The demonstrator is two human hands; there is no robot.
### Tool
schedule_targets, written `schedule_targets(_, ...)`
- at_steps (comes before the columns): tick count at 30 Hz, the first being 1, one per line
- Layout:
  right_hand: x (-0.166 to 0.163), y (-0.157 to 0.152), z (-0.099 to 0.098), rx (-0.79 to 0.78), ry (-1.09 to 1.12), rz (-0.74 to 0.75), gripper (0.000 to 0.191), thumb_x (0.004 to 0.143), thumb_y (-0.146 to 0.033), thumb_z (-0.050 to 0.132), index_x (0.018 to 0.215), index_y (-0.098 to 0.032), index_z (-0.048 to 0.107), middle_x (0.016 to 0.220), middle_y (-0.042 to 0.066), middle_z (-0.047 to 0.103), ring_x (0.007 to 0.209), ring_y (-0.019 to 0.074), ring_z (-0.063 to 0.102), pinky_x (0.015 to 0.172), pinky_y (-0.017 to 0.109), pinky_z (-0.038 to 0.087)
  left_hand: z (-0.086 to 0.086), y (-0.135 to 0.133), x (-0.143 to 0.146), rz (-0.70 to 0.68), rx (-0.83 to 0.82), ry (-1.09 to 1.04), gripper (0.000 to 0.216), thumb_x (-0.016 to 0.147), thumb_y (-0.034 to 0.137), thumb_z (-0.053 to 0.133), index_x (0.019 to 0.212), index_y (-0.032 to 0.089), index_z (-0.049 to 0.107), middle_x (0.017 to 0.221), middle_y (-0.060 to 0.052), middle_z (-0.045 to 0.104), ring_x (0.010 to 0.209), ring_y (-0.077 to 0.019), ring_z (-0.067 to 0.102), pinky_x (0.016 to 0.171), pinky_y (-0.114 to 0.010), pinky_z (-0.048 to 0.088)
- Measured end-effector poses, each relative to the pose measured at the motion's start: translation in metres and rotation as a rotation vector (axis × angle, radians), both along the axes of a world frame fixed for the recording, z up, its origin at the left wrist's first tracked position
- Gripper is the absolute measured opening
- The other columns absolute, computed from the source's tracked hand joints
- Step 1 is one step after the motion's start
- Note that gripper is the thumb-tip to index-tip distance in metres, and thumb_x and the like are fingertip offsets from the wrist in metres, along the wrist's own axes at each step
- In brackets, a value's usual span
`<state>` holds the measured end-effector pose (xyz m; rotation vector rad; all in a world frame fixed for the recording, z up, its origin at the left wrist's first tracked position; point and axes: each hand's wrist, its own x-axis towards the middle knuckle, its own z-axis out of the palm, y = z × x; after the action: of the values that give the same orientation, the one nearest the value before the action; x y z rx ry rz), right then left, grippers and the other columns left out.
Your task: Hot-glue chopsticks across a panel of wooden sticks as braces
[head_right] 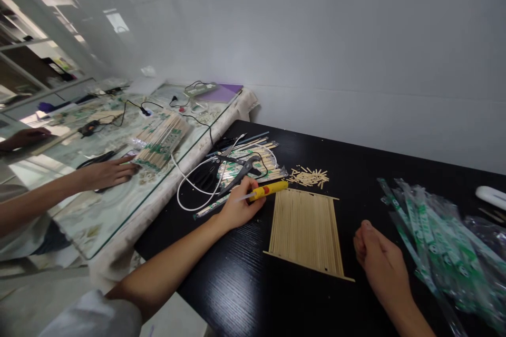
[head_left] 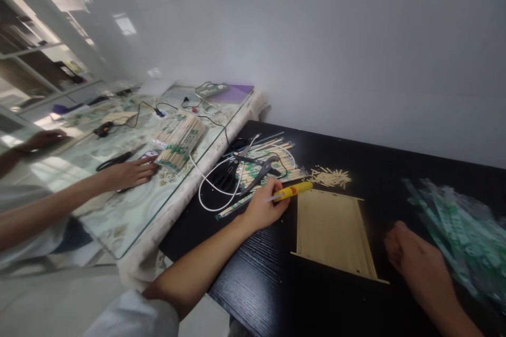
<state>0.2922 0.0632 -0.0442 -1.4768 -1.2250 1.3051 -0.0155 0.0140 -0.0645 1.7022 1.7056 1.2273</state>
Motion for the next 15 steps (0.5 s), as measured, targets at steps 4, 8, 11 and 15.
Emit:
schedule_targets(4,0.003,0.0004,-0.0045,0.003,0.011,0.003,0.076,0.066,-0.092,0.072,0.054,-0.025,0.038,0.054,-0.007,0.031,0.047,0.0097,0.028,0.039,0.023,0.025,0.0003,-0.0003,-0.0003,-0.009,-0.012,0.007,0.02,0.09,0.03,0.066,0.102,0.024,0.051,0.076,0.005,0.057,0.062,-0.0133,0.052,0.062,-0.027,0.037)
schedule_targets(8,0.0004,-0.0008,0.0,0.016,0.002,0.013,0.077,0.065,-0.093,0.071,0.053,-0.025,0.036,0.054,-0.007,0.029,0.047,0.0096,0.026,0.038,0.024,0.024,0.0014,-0.0008,-0.0003,-0.012,-0.018,0.02,0.019,0.089,0.029,0.066,0.103,0.024,0.053,0.078,0.003,0.061,0.065,-0.0145,0.055,0.064,-0.028,0.039)
schedule_targets(11,-0.0026,-0.0014,0.0044,0.017,-0.027,0.013,0.078,0.063,-0.096,0.069,0.053,-0.026,0.035,0.053,-0.007,0.029,0.046,0.0096,0.025,0.037,0.025,0.023,0.0025,-0.0009,0.0,-0.01,-0.015,0.032,0.018,0.089,0.029,0.066,0.102,0.024,0.054,0.078,0.003,0.062,0.065,-0.0145,0.056,0.064,-0.028,0.039)
schedule_targets(15,-0.0022,-0.0007,0.0038,0.026,-0.031,0.013,0.077,0.063,-0.096,0.069,0.053,-0.026,0.037,0.053,-0.006,0.03,0.046,0.0105,0.026,0.038,0.026,0.024,0.0032,-0.0009,-0.0003,-0.013,-0.011,0.046,0.016,0.09,0.029,0.065,0.102,0.024,0.056,0.078,0.003,0.063,0.066,-0.0146,0.058,0.065,-0.027,0.042)
